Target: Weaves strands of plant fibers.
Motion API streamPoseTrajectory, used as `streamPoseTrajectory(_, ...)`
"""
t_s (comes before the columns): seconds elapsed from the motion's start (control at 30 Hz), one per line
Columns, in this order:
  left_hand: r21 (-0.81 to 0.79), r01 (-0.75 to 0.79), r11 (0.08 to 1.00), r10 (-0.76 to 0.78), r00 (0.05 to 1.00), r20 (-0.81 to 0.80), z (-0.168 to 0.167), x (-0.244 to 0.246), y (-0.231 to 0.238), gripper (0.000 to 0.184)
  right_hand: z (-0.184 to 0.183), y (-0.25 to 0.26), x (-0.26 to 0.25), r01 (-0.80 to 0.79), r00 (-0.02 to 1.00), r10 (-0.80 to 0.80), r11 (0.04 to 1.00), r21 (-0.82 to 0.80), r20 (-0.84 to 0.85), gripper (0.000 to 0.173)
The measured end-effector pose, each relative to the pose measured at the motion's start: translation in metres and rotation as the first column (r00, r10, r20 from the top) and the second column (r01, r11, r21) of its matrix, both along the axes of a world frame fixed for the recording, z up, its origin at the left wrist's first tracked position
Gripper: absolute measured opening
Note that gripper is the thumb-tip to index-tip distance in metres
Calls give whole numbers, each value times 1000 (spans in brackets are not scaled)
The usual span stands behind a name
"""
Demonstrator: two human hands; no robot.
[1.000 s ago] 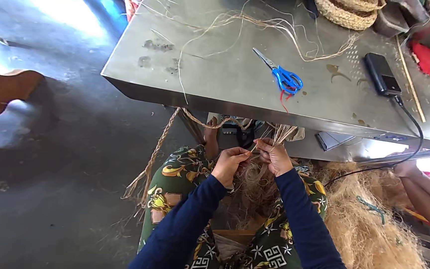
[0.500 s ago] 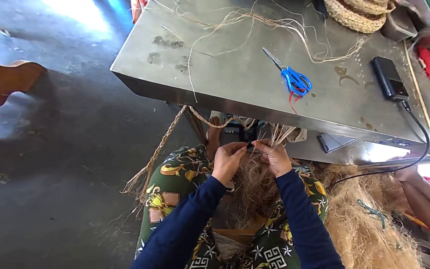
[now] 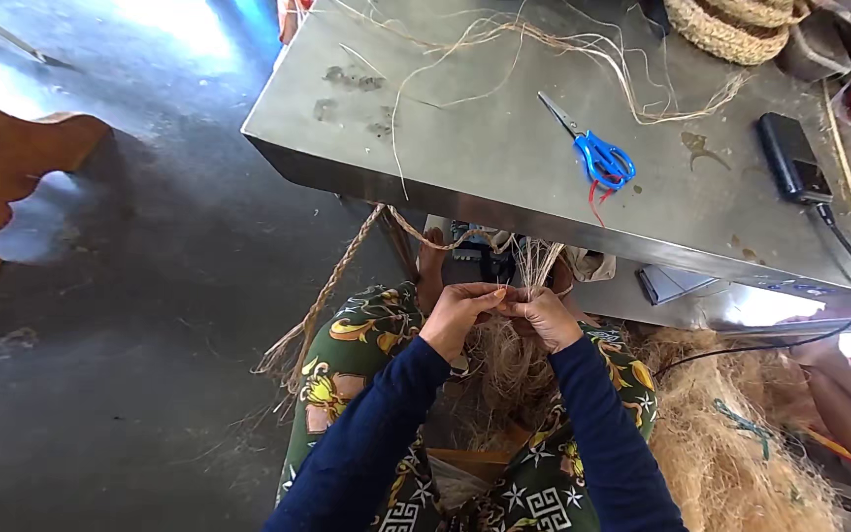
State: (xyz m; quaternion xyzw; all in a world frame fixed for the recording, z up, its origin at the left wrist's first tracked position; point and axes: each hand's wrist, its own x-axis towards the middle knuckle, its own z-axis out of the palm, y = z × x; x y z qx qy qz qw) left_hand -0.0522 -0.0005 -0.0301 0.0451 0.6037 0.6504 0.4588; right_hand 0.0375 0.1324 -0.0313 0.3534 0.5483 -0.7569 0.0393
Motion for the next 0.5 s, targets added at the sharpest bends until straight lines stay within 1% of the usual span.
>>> streamPoseTrajectory(0.07, -25, 4, 1000, -2, 998, 63, 3, -2, 0, 13, 1, 1, 1, -18, 1000, 18, 1000, -12, 6, 8)
streamPoseTrajectory(0.13, -40, 9, 999, -6, 997, 83, 3, -2, -1, 12, 2, 2, 2, -37, 999, 37, 999, -19, 7, 8)
streamPoseTrajectory(0.2, -42, 31, 999, -28, 997, 70, 2, -3, -2, 9, 2, 2, 3, -52, 999, 52, 999, -14, 6, 10)
streamPoseTrajectory(0.27, -30, 25, 999, -24, 999, 23, 0, -2, -2, 8, 1, 3, 5, -72, 997, 72, 997, -8, -29, 12)
streamPoseTrajectory(0.33, 4, -36, 999, 36, 998, -52, -6, 1, 0, 8, -1, 4, 8, -87, 991, 82, 995, -44, -105, 12)
streamPoseTrajectory(0.4, 30, -122, 992, 125, 985, -118, -8, 2, 1, 8, -6, 3, 8, -42, 985, 22, 992, -117, -171, 18)
streamPoseTrajectory(0.5, 87, -276, 957, 283, 955, -89, -5, 2, 4, 10, -11, 1, 7, -10, 974, -26, 988, -155, -226, 36)
